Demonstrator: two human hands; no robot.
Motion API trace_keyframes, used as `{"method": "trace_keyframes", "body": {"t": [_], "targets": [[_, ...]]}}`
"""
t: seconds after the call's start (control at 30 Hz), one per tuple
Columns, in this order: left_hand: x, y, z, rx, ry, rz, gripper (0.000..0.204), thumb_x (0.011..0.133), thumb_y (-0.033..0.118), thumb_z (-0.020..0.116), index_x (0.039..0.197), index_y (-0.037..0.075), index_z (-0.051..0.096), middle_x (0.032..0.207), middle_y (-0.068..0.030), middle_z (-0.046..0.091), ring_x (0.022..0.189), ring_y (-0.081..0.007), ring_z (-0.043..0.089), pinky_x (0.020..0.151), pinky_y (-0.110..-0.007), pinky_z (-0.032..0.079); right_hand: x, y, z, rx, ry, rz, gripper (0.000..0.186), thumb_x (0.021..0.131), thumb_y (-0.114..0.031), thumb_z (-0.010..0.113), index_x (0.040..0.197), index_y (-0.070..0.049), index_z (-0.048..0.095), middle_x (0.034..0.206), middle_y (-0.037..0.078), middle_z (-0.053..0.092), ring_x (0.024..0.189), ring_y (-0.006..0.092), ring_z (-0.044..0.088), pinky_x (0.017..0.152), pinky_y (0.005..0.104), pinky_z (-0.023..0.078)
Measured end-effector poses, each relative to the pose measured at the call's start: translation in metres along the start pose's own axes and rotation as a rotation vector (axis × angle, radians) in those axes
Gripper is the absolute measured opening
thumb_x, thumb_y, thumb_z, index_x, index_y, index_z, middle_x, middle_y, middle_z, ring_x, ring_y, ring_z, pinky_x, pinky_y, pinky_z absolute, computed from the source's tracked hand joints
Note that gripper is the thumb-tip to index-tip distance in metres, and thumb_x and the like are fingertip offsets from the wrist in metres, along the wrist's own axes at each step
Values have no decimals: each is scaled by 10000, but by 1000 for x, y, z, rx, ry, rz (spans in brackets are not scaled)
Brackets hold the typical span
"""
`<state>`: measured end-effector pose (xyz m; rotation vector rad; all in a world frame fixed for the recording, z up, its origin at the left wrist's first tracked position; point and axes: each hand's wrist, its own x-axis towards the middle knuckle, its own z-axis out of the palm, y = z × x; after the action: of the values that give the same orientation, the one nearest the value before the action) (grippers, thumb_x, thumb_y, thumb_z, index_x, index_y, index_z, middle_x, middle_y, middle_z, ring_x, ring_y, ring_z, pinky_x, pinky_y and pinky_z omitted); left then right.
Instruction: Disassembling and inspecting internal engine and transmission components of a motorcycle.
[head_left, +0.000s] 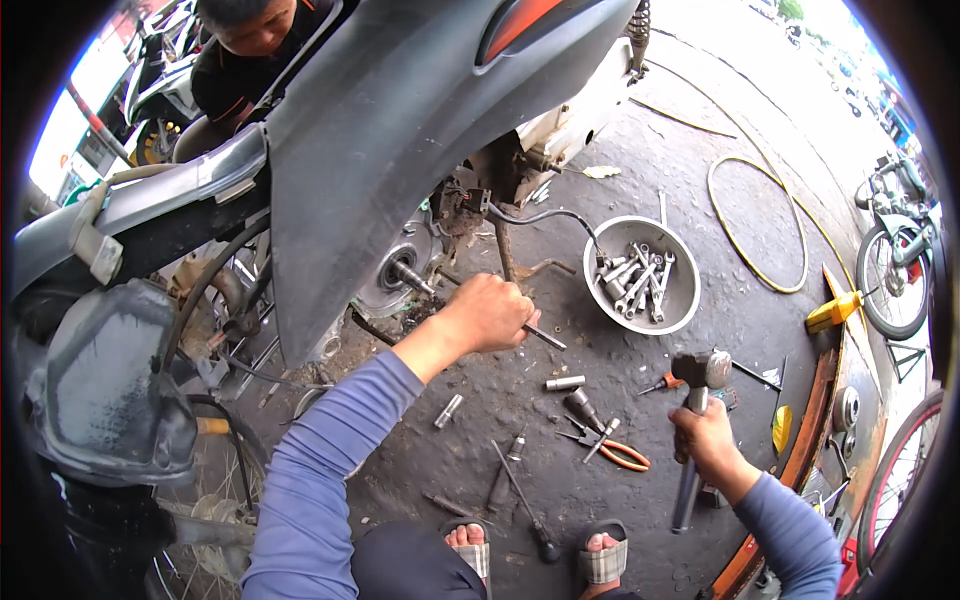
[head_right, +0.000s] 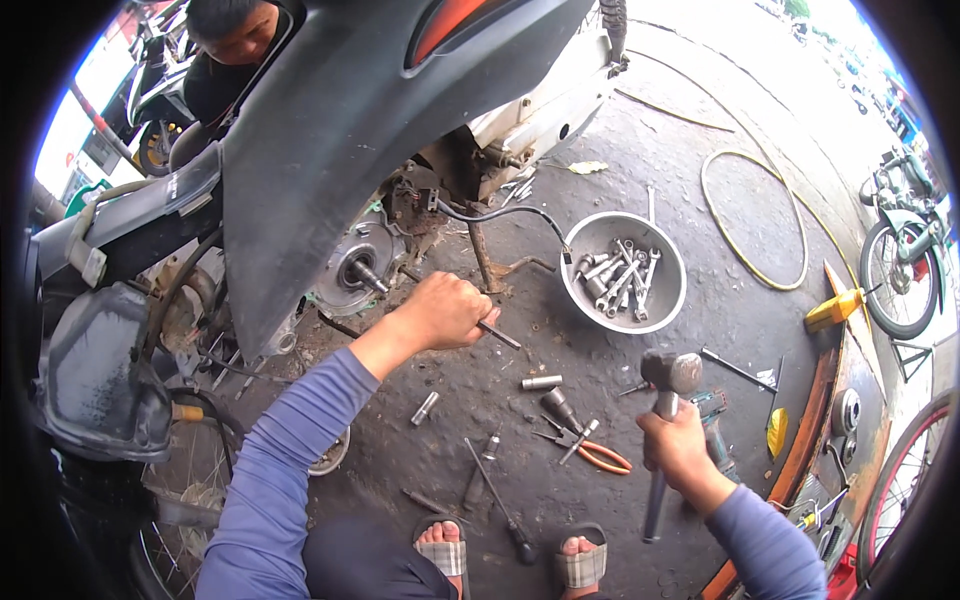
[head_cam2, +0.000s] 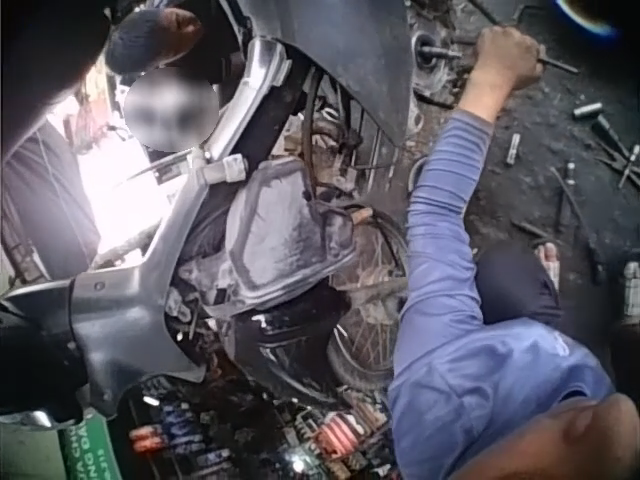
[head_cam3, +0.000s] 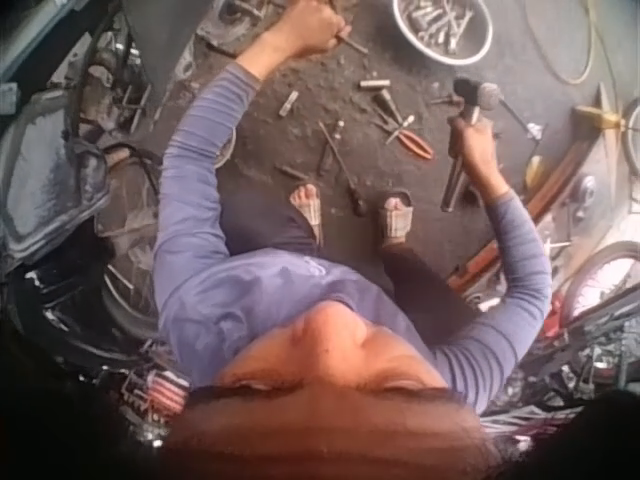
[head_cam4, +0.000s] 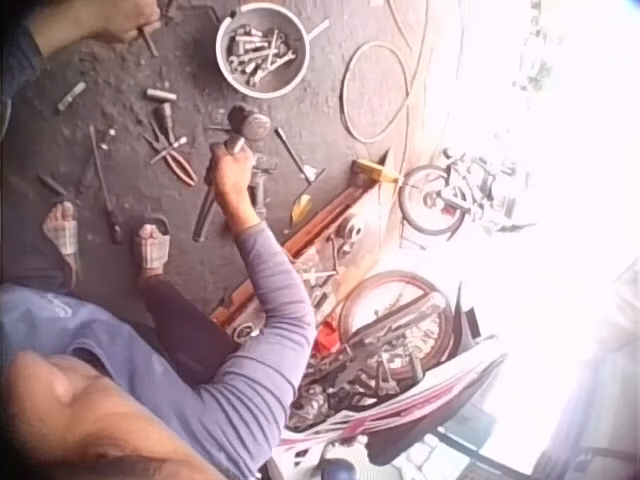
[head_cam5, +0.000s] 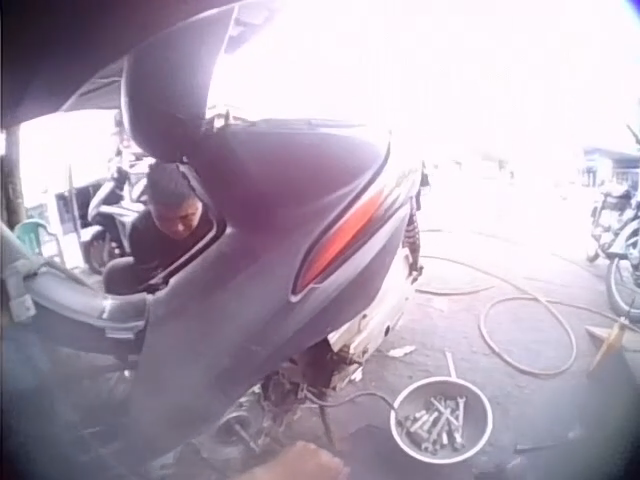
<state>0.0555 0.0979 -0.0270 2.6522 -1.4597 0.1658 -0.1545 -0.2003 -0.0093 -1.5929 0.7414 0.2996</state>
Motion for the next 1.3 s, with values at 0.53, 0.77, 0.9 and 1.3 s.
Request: {"method": "trace_keyframes", "body": {"t": [0.53,0.77,0.9,1.3], "targets": [[6,5,2,20,-214,-94,326,875,284,589,661,48,656,659,-154,652,658,-358,654,634,-458,526,12,67,115,801,-466,-130,203,871,-106,612,821,-75,417,523,10,368,385,129,373,392,306,355],[7,6,4,-24,-112,-161,256,854,245,620,662,77,622,654,-122,631,666,-329,638,657,-441,509,29,45,178,1116,-467,-206,202,912,-147,546,801,-93,386,513,20,342,395,130,335,415,312,357],[7,0,7,-47,-69,-144,243,844,230,628,660,74,601,656,-110,616,672,-317,633,660,-429,507,35,37,188,1005,-531,-246,184,935,-124,498,797,-88,381,511,20,335,393,131,333,421,309,363],[-9,-13,5,-61,14,-80,262,856,219,611,650,64,562,638,-97,560,660,-308,595,666,-423,496,36,36,213,1076,-570,-267,206,906,-95,495,757,-98,353,498,23,335,386,124,310,407,308,339]]}}
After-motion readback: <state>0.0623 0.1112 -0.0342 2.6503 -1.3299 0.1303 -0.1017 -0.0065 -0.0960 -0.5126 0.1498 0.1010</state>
